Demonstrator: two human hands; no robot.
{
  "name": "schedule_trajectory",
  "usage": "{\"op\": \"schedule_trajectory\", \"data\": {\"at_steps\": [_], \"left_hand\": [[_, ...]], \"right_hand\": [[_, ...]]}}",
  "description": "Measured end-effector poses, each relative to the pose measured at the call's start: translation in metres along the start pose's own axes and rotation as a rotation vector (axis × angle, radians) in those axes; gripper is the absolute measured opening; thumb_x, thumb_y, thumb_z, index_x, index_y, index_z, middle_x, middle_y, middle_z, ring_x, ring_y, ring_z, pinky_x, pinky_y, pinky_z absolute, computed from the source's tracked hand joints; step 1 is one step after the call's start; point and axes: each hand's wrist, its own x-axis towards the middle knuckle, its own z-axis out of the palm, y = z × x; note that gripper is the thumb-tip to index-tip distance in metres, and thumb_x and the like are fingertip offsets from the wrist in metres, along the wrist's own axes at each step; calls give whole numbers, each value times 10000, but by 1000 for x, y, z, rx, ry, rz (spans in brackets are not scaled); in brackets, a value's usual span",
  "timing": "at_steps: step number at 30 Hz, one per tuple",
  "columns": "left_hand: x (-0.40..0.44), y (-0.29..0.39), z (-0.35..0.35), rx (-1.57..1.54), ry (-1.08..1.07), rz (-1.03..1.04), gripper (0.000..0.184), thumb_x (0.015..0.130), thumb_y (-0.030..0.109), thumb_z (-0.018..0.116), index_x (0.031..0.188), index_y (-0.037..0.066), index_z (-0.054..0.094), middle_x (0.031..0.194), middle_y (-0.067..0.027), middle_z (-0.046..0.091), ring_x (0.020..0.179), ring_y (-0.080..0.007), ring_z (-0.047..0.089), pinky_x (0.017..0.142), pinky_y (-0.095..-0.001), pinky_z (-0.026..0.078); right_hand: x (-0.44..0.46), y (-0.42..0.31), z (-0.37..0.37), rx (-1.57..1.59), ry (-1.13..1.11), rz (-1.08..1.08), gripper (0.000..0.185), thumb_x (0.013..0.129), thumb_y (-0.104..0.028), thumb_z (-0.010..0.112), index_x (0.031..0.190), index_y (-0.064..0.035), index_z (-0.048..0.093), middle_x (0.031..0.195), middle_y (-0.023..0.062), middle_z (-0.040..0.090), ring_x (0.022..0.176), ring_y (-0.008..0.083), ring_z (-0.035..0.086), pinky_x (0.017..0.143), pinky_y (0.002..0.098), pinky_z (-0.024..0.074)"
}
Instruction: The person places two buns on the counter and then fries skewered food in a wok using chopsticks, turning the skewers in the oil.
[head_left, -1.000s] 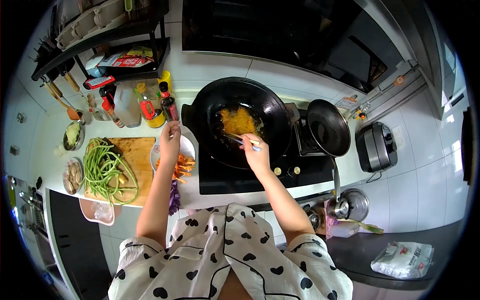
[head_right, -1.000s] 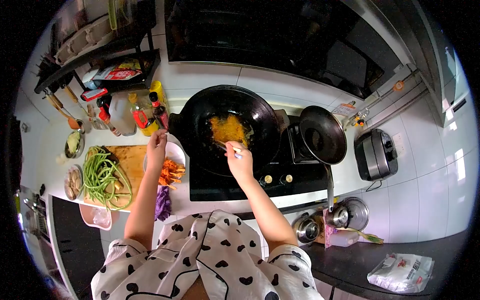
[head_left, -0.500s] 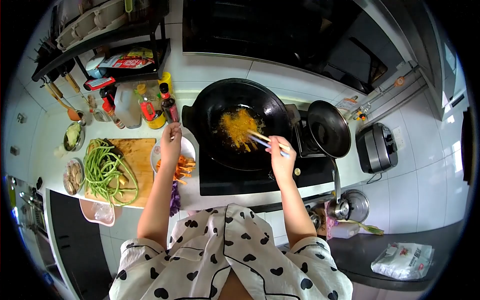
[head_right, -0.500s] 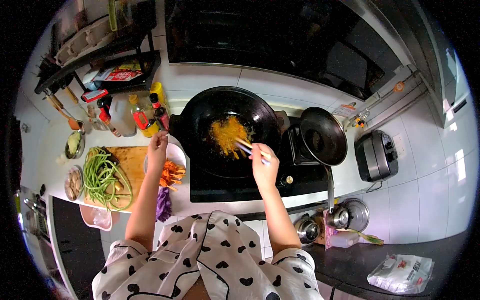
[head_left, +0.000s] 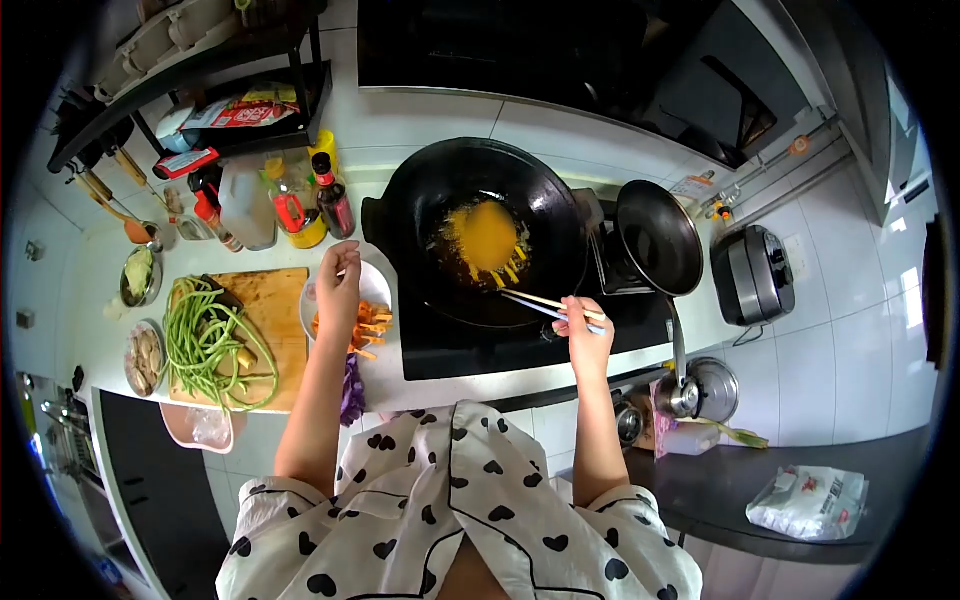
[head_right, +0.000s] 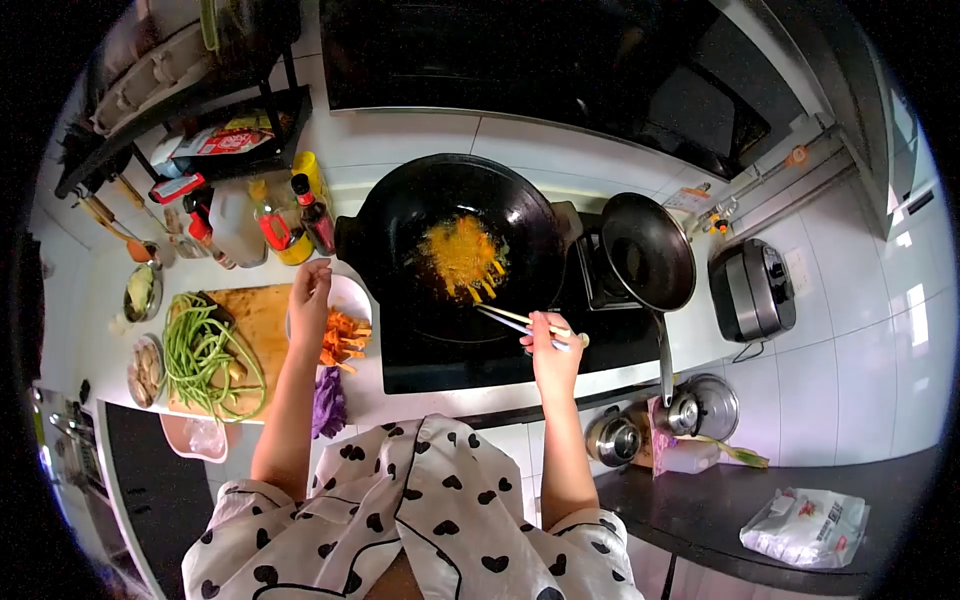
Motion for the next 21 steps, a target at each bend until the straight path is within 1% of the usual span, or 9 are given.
{"op": "schedule_trajectory", "data": {"at_steps": [3, 4, 7, 8, 11, 16, 17, 18, 21], "left_hand": [[-5, 5, -7, -41, -1, -37, 170, 883, 19, 515, 1046, 0, 559, 877, -11, 555, 817, -75, 500, 740, -198, 405], [-8, 7, -10, -53, 8, -56, 169, 885, 22, 513, 1046, -1, 560, 885, -15, 560, 823, -75, 503, 744, -199, 406], [-14, 4, -26, -158, 18, -105, 165, 892, 26, 502, 1042, 0, 564, 898, -23, 565, 839, -78, 506, 754, -203, 410], [-15, 3, -32, -141, 16, -91, 151, 899, 28, 491, 1029, -1, 563, 893, -24, 559, 848, -85, 507, 772, -209, 408], [-22, -10, -53, -194, 48, -130, 131, 900, 30, 491, 1007, -8, 556, 894, -21, 552, 857, -91, 503, 790, -219, 401], [-47, -41, -91, -193, 98, -247, 104, 891, 15, 492, 973, -10, 551, 884, -10, 546, 862, -89, 495, 805, -225, 394], [-51, -49, -97, -290, 116, -284, 113, 890, 15, 475, 967, 12, 557, 871, 1, 552, 842, -83, 496, 779, -213, 389], [-60, -57, -103, -255, 107, -343, 117, 888, 42, 474, 964, 25, 561, 871, 6, 552, 835, -81, 493, 764, -217, 384], [-89, -65, -115, -159, 68, -487, 154, 882, 103, 469, 986, 74, 578, 868, 26, 568, 819, -77, 504, 715, -215, 365]], "right_hand": [[-8, 1, 1, 43, 107, -20, 211, 908, -171, 554, 914, 29, 618, 764, 76, 627, 575, 94, 583, 541, 196, 474], [-11, -1, 3, 102, 125, -58, 207, 905, -163, 555, 923, 35, 611, 779, 83, 620, 578, 106, 583, 555, 201, 487], [-27, -16, 19, 335, 198, -1, 221, 905, -182, 547, 933, 32, 595, 815, 101, 604, 611, 131, 586, 591, 234, 506], [-32, -17, 25, 472, 141, 21, 232, 913, -195, 531, 951, 28, 580, 820, 101, 603, 628, 132, 581, 607, 249, 508], [-51, -19, 51, 668, 55, 135, 236, 916, -200, 522, 986, 24, 548, 837, 109, 597, 630, 154, 573, 593, 265, 511], [-94, -3, 105, 550, -158, 132, 216, 918, -188, 531, 984, 14, 560, 880, 133, 619, 663, 183, 625, 654, 290, 534], [-101, 2, 116, 496, -176, 136, 222, 916, -188, 536, 987, 20, 565, 886, 131, 620, 688, 183, 631, 671, 288, 533], [-107, 7, 126, 441, -193, 140, 228, 915, -187, 541, 990, 26, 570, 891, 128, 620, 713, 183, 638, 688, 286, 531], [-117, 27, 145, 352, -310, 113, 182, 915, -99, 528, 1009, 48, 581, 936, 104, 593, 792, 185, 639, 736, 267, 517]]}}
